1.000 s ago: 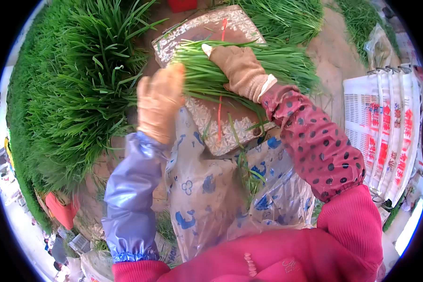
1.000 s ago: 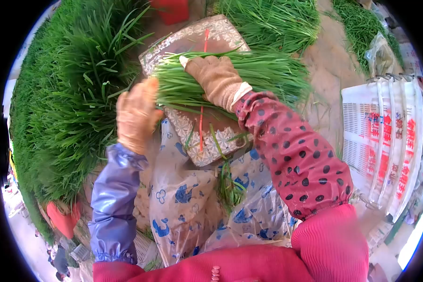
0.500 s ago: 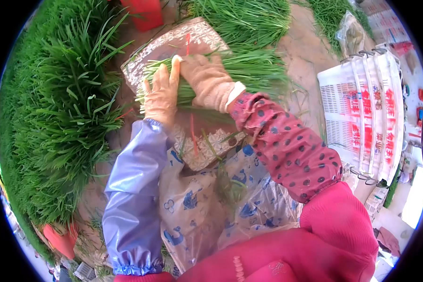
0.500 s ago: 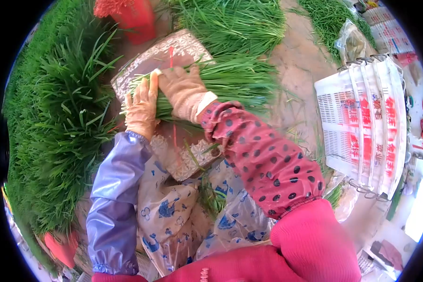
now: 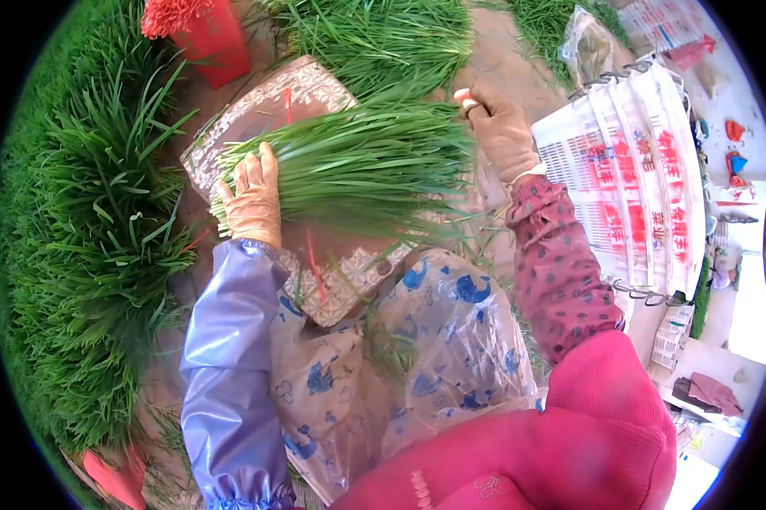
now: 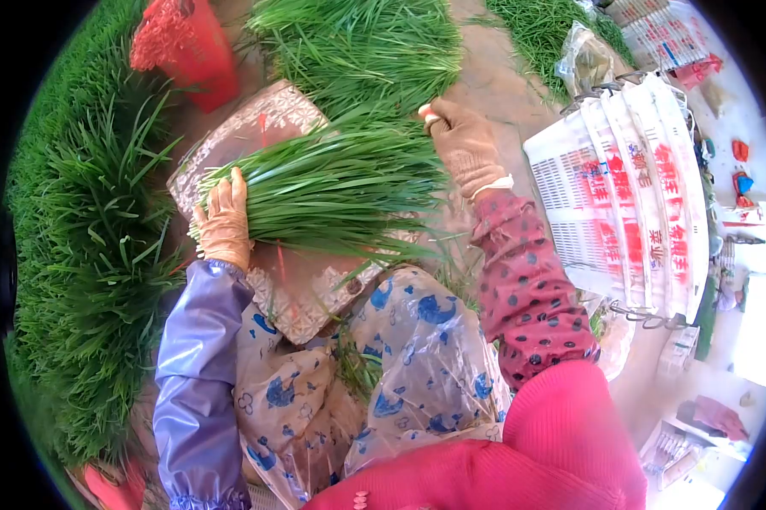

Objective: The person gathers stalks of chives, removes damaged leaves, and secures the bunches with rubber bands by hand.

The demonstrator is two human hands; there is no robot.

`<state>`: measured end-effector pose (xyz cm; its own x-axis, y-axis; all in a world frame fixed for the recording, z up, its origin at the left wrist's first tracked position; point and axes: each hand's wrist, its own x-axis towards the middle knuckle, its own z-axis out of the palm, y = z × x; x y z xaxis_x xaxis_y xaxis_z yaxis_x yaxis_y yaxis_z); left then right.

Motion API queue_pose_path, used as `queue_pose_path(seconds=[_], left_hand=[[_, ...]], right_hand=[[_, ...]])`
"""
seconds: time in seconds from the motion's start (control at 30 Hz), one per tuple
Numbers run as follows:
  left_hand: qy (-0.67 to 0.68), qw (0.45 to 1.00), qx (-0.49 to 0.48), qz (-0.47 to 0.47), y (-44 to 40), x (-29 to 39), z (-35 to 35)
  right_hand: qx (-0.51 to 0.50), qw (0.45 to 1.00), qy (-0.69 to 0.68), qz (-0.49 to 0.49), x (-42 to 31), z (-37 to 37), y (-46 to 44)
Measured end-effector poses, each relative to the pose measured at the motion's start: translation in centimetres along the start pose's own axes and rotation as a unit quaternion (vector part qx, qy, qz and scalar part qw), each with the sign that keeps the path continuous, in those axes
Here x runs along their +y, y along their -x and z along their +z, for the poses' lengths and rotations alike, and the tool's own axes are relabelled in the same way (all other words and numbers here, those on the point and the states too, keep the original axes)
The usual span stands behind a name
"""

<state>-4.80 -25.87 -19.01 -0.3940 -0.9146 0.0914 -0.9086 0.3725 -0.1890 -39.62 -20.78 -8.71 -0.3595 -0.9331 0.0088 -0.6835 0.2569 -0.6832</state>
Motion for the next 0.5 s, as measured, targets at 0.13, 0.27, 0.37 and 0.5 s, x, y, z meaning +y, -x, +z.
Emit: queue_pose_path(seconds=[0.13,0.27,0.37,0.5], left_hand=[[-0.015,1.000,-0.014,-0.003,0.0,0.1,-0.3],[0.014,0.995,-0.100,-0.015,-0.2,0.3,-3.1],[0.010,0.989,-0.147,-0.026,-0.7,0.3,-2.6],[0.010,0.983,-0.185,-0.003,-0.8,-0.1,-4.1]], right_hand=[[-0.069,0.985,0.153,-0.045,-1.3,1.2,-0.6],[-0.194,0.962,0.167,-0.092,2.6,6.6,-3.5],[-0.011,0.996,0.074,-0.039,0.4,6.4,-2.0],[-0.001,0.925,-0.323,0.201,-2.5,3.3,-1.1]])
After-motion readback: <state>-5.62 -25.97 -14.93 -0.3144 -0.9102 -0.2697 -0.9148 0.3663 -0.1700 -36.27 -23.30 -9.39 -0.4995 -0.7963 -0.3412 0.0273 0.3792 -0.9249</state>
